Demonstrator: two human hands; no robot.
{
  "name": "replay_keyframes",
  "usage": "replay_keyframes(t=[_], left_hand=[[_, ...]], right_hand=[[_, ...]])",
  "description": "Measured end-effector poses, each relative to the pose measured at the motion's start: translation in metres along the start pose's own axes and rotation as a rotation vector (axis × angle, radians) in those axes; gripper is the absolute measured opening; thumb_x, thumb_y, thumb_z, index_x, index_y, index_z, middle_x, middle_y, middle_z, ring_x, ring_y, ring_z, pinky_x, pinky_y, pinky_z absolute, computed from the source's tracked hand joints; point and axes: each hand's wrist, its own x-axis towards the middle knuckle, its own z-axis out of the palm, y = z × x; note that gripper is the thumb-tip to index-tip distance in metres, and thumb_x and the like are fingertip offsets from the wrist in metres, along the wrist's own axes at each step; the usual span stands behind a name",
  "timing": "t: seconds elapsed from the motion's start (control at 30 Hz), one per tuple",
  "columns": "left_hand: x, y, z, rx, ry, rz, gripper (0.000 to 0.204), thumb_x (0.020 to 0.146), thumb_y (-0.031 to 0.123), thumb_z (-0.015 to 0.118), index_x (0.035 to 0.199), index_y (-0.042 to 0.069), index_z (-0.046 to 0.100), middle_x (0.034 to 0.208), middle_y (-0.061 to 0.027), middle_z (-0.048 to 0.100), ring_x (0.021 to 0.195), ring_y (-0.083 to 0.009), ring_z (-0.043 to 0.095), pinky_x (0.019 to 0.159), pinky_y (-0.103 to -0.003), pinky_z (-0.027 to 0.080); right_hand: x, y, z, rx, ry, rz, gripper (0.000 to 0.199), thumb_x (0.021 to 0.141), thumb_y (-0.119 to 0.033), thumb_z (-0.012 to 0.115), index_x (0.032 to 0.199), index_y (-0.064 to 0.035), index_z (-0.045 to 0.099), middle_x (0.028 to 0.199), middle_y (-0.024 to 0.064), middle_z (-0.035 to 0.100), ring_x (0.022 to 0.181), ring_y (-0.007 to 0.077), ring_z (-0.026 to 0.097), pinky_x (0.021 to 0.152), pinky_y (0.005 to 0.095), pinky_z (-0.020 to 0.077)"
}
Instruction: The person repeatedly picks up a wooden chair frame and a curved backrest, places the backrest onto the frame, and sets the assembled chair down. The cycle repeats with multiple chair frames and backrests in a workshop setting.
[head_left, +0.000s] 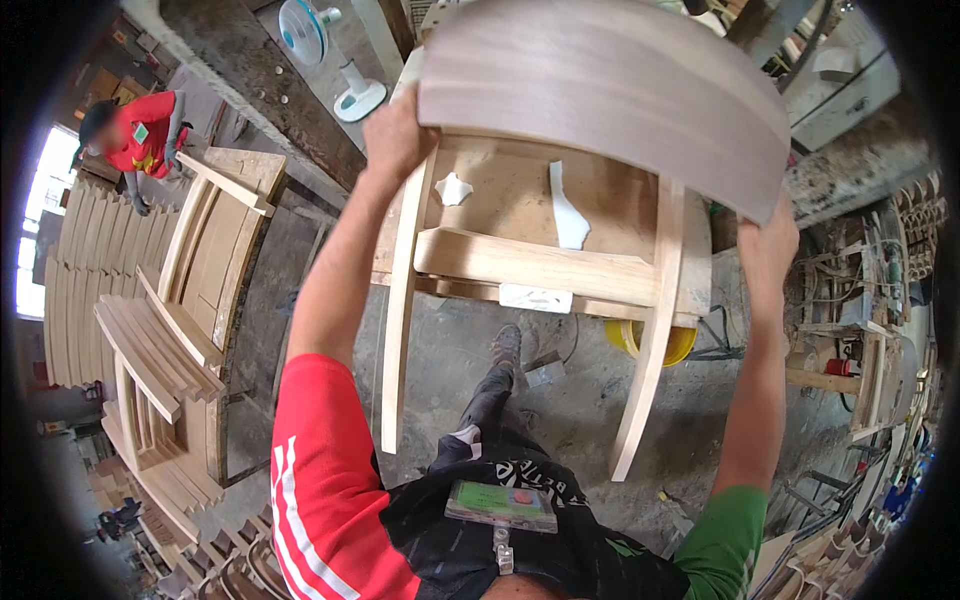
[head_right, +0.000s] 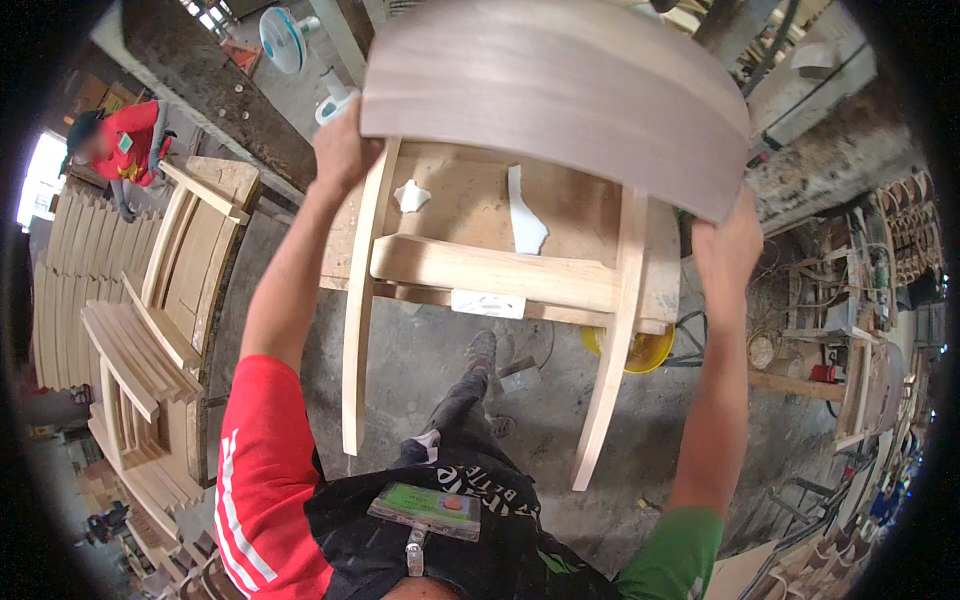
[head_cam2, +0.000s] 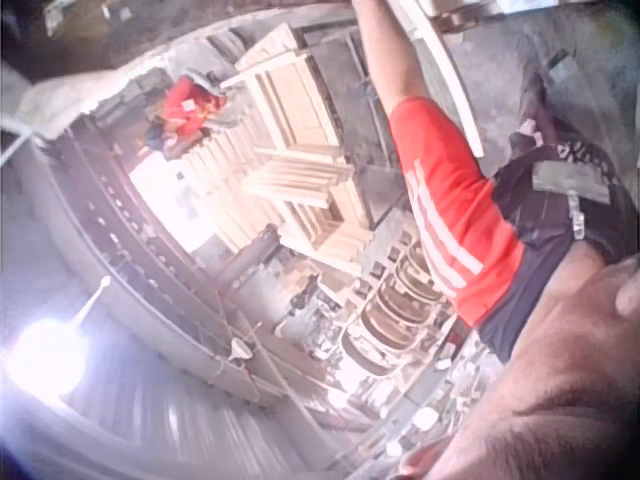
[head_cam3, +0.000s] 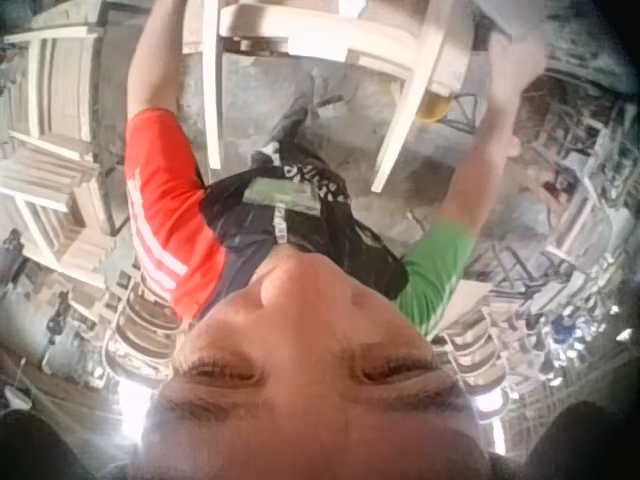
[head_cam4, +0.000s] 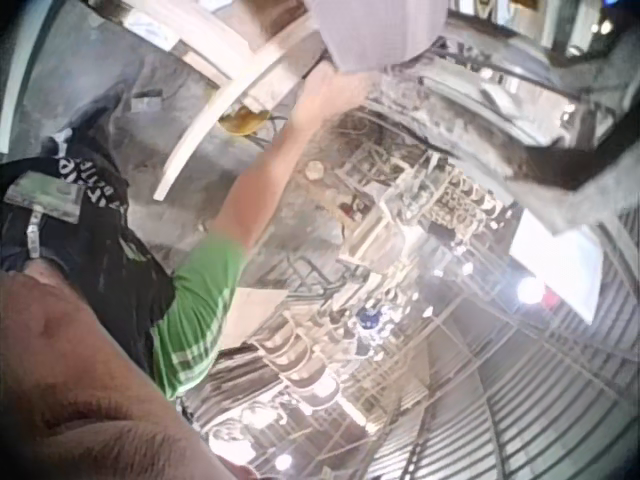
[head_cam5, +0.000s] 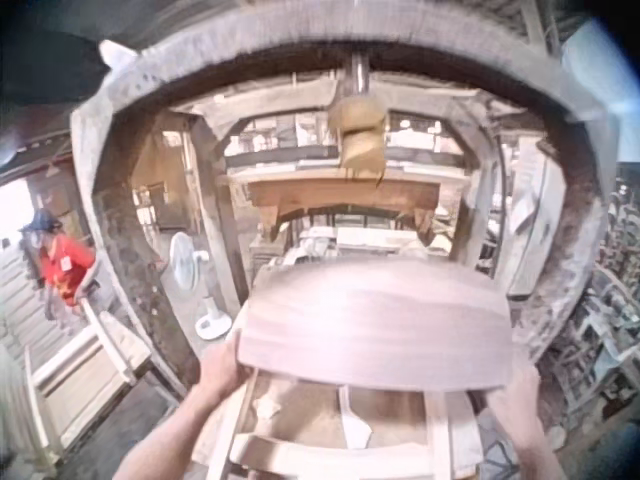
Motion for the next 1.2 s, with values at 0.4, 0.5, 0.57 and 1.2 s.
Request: replay_keyframes(t=[0.4, 0.5, 0.57, 1.2], left_hand=[[0.072, -0.084, 0.096, -0.053, 0.152, 0.004, 0.040, 0.093, 0.039, 0.061, 0.123, 0.013, 0.065, 0.099, -0.0231, 0.073, 0.093, -0.0499, 0.068, 0.080, -0.058, 0.054], [0.073, -0.086, 0.095, -0.025, 0.091, -0.027, 0.041, 0.095, 0.037, 0.059, 0.124, 0.010, 0.063, 0.101, -0.0257, 0.073, 0.094, -0.0499, 0.069, 0.080, -0.058, 0.055], [0.074, -0.058, 0.086, 0.006, -0.013, -0.134, 0.036, 0.096, 0.030, 0.058, 0.120, 0.003, 0.062, 0.100, -0.0298, 0.072, 0.092, -0.0488, 0.070, 0.079, -0.058, 0.055], [0.061, -0.059, 0.096, -0.190, 0.121, 0.051, 0.034, 0.097, 0.026, 0.055, 0.120, 0.002, 0.061, 0.103, -0.0309, 0.069, 0.100, -0.0534, 0.064, 0.084, -0.059, 0.052]], right_hand=[[0.062, -0.002, 0.156, 0.010, 0.006, 0.040, 0.044, 0.085, -0.025, 0.068, 0.124, -0.0042, 0.062, 0.110, 0.0293, 0.069, 0.106, 0.0506, 0.065, 0.091, 0.0527, 0.0512], [0.060, 0.008, 0.163, -0.017, -0.013, 0.063, 0.049, 0.088, -0.032, 0.067, 0.129, -0.0070, 0.062, 0.115, 0.0300, 0.069, 0.112, 0.0506, 0.064, 0.093, 0.0519, 0.0510], [0.056, 0.010, 0.161, -0.073, -0.044, 0.114, 0.051, 0.088, -0.035, 0.067, 0.131, -0.0071, 0.062, 0.116, 0.0297, 0.069, 0.113, 0.0500, 0.064, 0.093, 0.0512, 0.0510], [0.067, 0.040, 0.174, -0.118, -0.107, 0.101, 0.052, 0.084, -0.036, 0.070, 0.125, -0.0038, 0.065, 0.117, 0.0307, 0.069, 0.115, 0.0501, 0.063, 0.097, 0.0513, 0.0494]])
